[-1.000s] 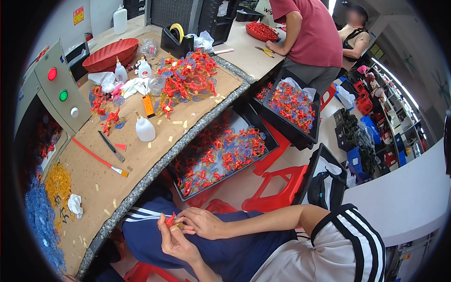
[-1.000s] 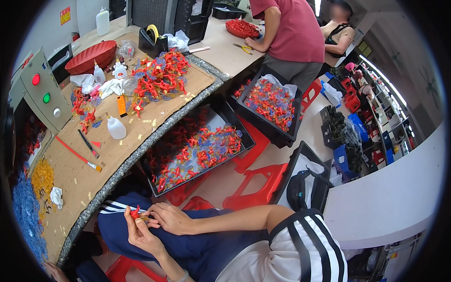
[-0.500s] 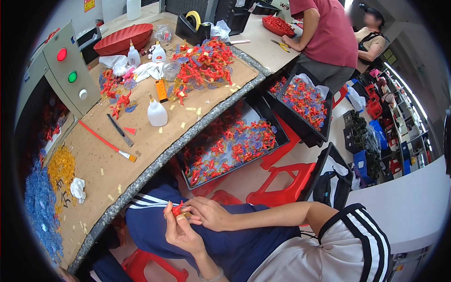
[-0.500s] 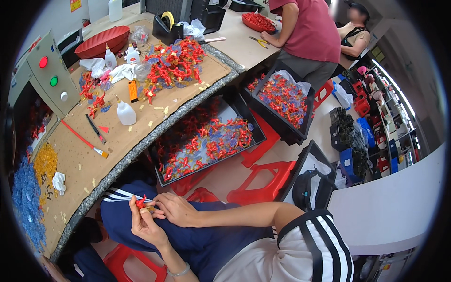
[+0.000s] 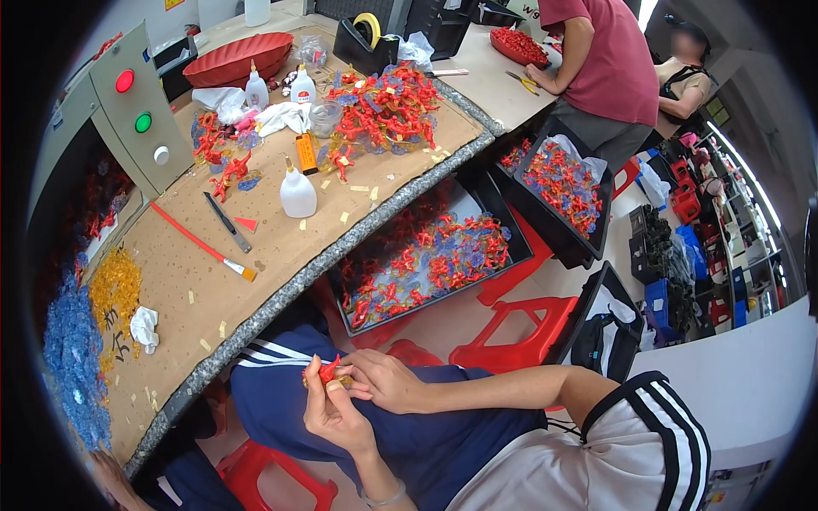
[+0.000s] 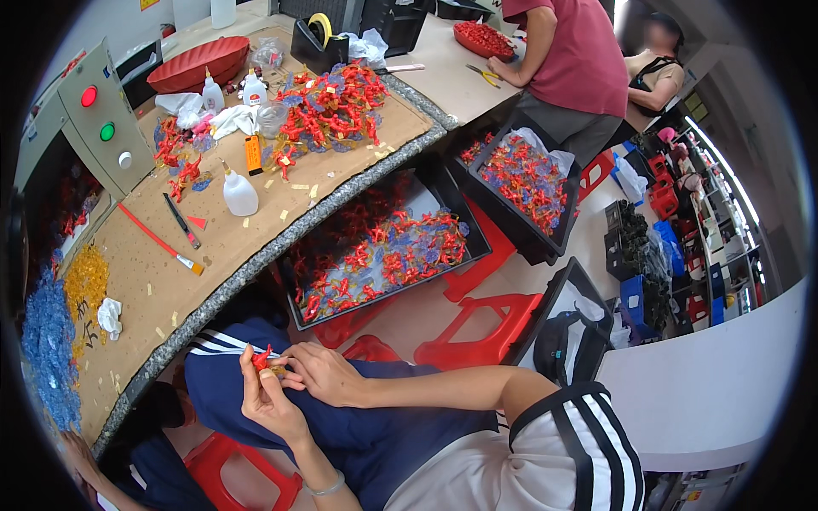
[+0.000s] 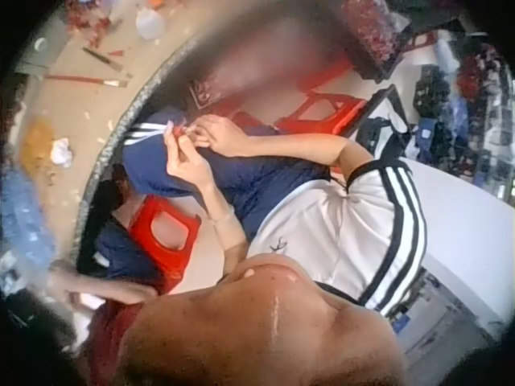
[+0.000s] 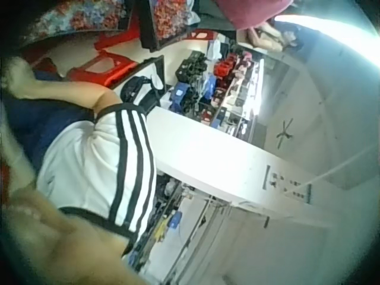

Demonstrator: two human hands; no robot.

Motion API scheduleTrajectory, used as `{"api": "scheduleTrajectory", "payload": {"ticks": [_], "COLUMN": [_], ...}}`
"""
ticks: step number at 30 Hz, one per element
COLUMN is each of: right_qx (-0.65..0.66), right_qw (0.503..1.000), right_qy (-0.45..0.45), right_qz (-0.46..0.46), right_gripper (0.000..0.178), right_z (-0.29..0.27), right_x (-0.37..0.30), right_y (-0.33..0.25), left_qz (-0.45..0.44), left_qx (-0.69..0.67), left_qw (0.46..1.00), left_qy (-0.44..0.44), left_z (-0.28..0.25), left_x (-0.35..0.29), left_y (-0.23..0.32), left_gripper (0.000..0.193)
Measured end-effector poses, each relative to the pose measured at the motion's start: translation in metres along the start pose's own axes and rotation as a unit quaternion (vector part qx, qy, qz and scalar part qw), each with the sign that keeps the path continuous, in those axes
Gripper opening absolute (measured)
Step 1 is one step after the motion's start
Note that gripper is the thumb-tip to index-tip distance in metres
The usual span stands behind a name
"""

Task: Assemble small plastic components and paint details onto a toy figure.

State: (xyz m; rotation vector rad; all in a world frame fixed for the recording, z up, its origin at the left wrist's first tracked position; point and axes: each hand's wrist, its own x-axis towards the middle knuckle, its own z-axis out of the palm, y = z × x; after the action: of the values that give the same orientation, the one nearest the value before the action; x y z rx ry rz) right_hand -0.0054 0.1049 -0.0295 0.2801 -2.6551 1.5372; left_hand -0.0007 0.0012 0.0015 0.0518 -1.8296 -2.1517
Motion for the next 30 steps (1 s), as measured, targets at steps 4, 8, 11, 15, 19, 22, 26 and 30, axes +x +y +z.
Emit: {"api": "scheduleTrajectory", "payload": {"ticks": [4, 8, 11, 15, 19, 22, 26, 30], "right_qx": [-0.004, -0.011, -0.01, -0.005, -0.001, -0.004, 0.004, 0.002], "right_qw": [1.0, 1.0, 1.0, 1.0, 1.0, 1.0, 1.0, 1.0], "right_qy": [-0.002, -0.01, -0.005, -0.009, -0.017, -0.011, -0.001, -0.005], "right_qz": [0.003, -0.004, -0.01, -0.006, 0.0, 0.0, -0.01, 0.022], "right_gripper": [0.02, 0.029, 0.03, 0.03, 0.03, 0.025, 0.018, 0.018], "right_z": [-0.0015, 0.0004, 0.0014, 0.0011, 0.0023, -0.0005, -0.0006, 0.0], "right_x": [-0.0013, -0.0023, -0.0028, -0.0017, -0.0021, -0.002, -0.0005, -0.0026], "right_y": [0.0002, 0.0051, 0.0066, 0.0046, 0.0082, 0.007, 0.0006, 0.0024], "left_qz": [0.002, 0.005, 0.007, 0.0, 0.0, -0.008, 0.007, 0.014], "left_qx": [0.001, -0.009, -0.011, -0.007, 0.004, 0.007, 0.028, 0.036], "left_qw": [1.0, 1.0, 1.0, 1.0, 1.0, 1.0, 1.0, 0.999], "left_qy": [-0.003, 0.007, 0.007, 0.012, 0.009, 0.013, 0.002, -0.001], "left_z": [0.0005, 0.0004, 0.0008, 0.0006, 0.001, 0.0026, -0.0016, 0.0005], "left_x": [-0.0006, 0.0004, 0.0005, 0.0011, 0.0014, 0.001, -0.0008, 0.0001], "left_y": [-0.0001, -0.0004, 0.001, 0.0006, 0.0001, 0.0006, -0.0063, -0.0075], "left_gripper": [0.038, 0.038, 0.038, 0.038, 0.038, 0.038, 0.039, 0.039]}}
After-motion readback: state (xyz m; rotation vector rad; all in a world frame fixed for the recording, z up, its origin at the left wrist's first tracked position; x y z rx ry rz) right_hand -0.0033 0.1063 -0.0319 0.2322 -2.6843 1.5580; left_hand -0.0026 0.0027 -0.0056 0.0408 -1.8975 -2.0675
